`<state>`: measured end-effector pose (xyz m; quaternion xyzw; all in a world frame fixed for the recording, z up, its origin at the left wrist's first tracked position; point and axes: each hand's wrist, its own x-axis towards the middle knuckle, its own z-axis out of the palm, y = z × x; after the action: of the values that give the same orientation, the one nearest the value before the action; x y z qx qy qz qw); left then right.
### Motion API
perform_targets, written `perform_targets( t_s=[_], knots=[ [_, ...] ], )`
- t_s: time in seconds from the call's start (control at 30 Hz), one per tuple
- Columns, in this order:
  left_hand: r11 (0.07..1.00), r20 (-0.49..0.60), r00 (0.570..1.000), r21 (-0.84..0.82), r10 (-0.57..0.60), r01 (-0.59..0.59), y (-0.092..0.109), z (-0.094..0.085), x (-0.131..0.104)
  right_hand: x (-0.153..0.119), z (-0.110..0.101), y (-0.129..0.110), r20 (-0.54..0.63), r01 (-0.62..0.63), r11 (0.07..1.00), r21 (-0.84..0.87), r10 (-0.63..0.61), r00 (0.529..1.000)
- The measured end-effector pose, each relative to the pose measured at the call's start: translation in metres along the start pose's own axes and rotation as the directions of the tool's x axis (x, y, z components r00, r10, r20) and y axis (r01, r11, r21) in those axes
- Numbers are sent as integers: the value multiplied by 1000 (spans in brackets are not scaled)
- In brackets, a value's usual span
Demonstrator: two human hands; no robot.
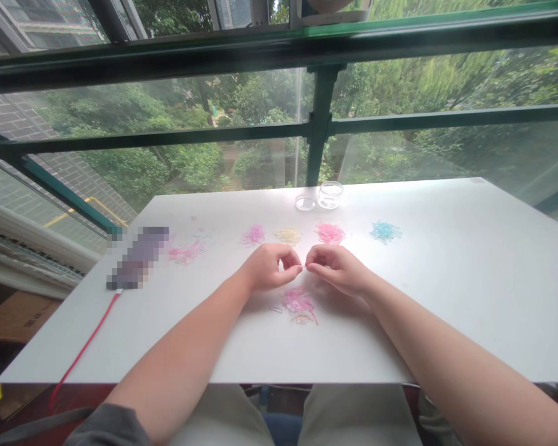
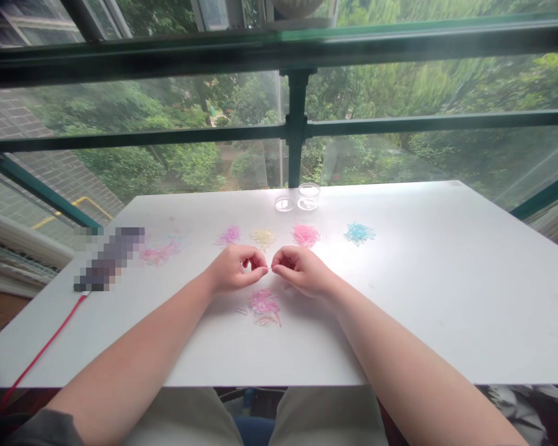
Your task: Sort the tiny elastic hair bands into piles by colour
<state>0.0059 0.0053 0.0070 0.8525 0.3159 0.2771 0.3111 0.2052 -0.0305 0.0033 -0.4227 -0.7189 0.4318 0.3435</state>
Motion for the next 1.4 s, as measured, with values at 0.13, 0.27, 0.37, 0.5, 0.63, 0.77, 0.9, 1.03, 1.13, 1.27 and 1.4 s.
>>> perform_targets(
  t_s=[0.13,0.27,0.37,0.5,0.63,0.77,0.9,1.03,1.13,1.27,1.4],
  knots=[
    [1000,19,1000,-12,-16,16,0,1,0,0,0,1,1,-8,1000,3,8,1000],
    [999,28,999,-10,-35,35,-2,2,0,0,0,1,1,-12,1000,15,12,1000],
    [999,35,998,-18,-42,43,-3,2,-1,0,0,1,5,-29,999,28,29,1000],
    [999,34,998,-21,-45,46,-3,2,0,0,-1,1,-3,-42,999,31,42,999],
    [999,37,999,-9,-40,40,-1,2,-1,0,2,-1,-28,-20,999,-43,18,999],
    [999,66,997,-6,-33,33,2,0,-1,1,3,-2,-74,38,988,-150,-49,996],
    [1000,71,997,-10,-17,17,5,-3,-1,4,-6,1,-164,44,981,-191,-76,983],
    [1000,35,999,-15,2,-2,6,-4,0,6,-14,7,-276,5,992,-130,-41,960],
    [999,6,1000,-34,-15,15,3,-2,1,7,-11,9,-230,12,999,-42,-22,973],
    [988,9,995,-120,-94,95,-1,2,2,6,-7,9,-205,32,999,-2,-32,978],
    [959,-3,982,-215,-189,184,-4,3,3,5,-11,9,-256,33,999,-23,-37,966]
  ],
)
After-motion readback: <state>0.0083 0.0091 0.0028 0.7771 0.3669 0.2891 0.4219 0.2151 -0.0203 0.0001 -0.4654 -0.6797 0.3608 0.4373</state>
